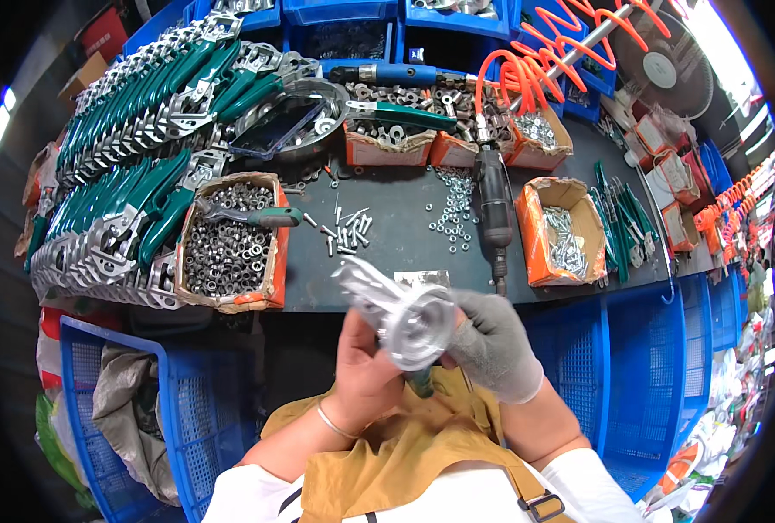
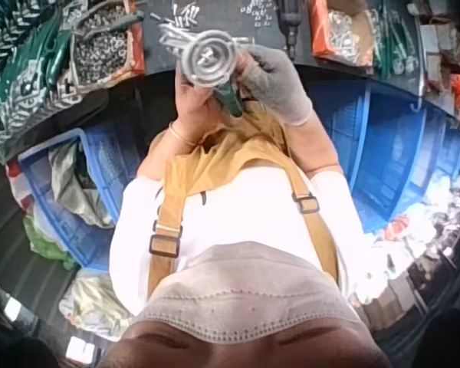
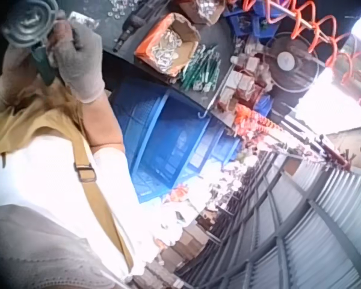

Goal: The person assembles clamp tools by attaching handles to metal clamp bodies, inserting bolts by hand, tightening them using a pneumatic tool, and placing the finished tools onto a stack.

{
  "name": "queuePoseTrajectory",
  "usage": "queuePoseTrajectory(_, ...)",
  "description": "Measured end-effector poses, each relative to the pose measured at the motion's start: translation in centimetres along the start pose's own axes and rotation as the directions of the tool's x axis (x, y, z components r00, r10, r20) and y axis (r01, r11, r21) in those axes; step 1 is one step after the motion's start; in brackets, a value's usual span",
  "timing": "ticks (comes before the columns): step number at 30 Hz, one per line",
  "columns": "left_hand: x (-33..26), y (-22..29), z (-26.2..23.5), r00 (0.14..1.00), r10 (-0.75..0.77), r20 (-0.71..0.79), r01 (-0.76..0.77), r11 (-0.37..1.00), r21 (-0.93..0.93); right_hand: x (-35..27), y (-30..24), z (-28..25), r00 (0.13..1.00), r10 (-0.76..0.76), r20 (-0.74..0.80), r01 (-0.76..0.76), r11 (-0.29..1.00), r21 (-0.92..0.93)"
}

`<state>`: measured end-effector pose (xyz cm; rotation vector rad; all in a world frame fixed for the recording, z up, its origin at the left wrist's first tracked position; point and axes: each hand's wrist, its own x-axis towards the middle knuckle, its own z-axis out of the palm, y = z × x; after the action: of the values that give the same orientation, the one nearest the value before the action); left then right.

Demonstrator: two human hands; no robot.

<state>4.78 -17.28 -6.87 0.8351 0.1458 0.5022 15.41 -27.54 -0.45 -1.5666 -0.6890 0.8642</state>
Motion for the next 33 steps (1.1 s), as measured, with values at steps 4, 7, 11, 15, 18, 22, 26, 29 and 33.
queuePoseTrajectory(4,1.8,0.9,-0.9,0.998,0.001,-0.062,-0.022,0.938,-0.346,4.7,2.8,-3.1,0.779,-0.553,-0.296,0.044,0.519,-0.854)
queuePoseTrajectory(7,2.2,1.3,-1.1,0.982,-0.180,-0.059,0.118,0.827,-0.550,10.1,5.7,-6.7,0.647,-0.672,-0.361,-0.442,0.055,-0.895)
queuePoseTrajectory(11,1.5,2.4,0.5,0.947,-0.310,-0.080,0.289,0.936,-0.202,10.7,4.8,-9.9,0.751,-0.443,-0.490,-0.051,0.701,-0.712)
queuePoseTrajectory(15,0.9,2.2,-0.7,0.980,-0.149,-0.131,0.188,0.910,0.370,3.2,-0.4,-6.7,0.756,-0.455,-0.472,0.613,0.745,0.263)
queuePoseTrajectory(18,2.2,2.3,-0.4,0.994,0.086,0.073,-0.104,0.445,0.889,-0.2,-4.2,-4.6,0.636,-0.686,-0.354,0.753,0.451,0.479)
queuePoseTrajectory(22,1.8,1.5,0.4,0.967,0.199,0.158,-0.219,0.334,0.917,-2.6,-4.6,-1.8,0.433,-0.850,-0.299,0.901,0.413,0.131)
queuePoseTrajectory(26,1.5,1.7,0.9,0.986,0.103,0.129,-0.162,0.441,0.883,-1.1,-3.3,-1.1,0.399,-0.884,-0.245,0.910,0.414,-0.013)
queuePoseTrajectory(29,1.2,1.7,1.3,0.987,0.082,0.138,-0.161,0.537,0.828,-2.3,-3.2,-2.4,0.507,-0.859,-0.071,0.861,0.501,0.093)
queuePoseTrajectory(33,1.0,2.0,1.8,0.995,-0.010,0.095,-0.069,0.616,0.785,-2.4,-3.3,-1.5,0.517,-0.850,-0.101,0.856,0.514,0.056)
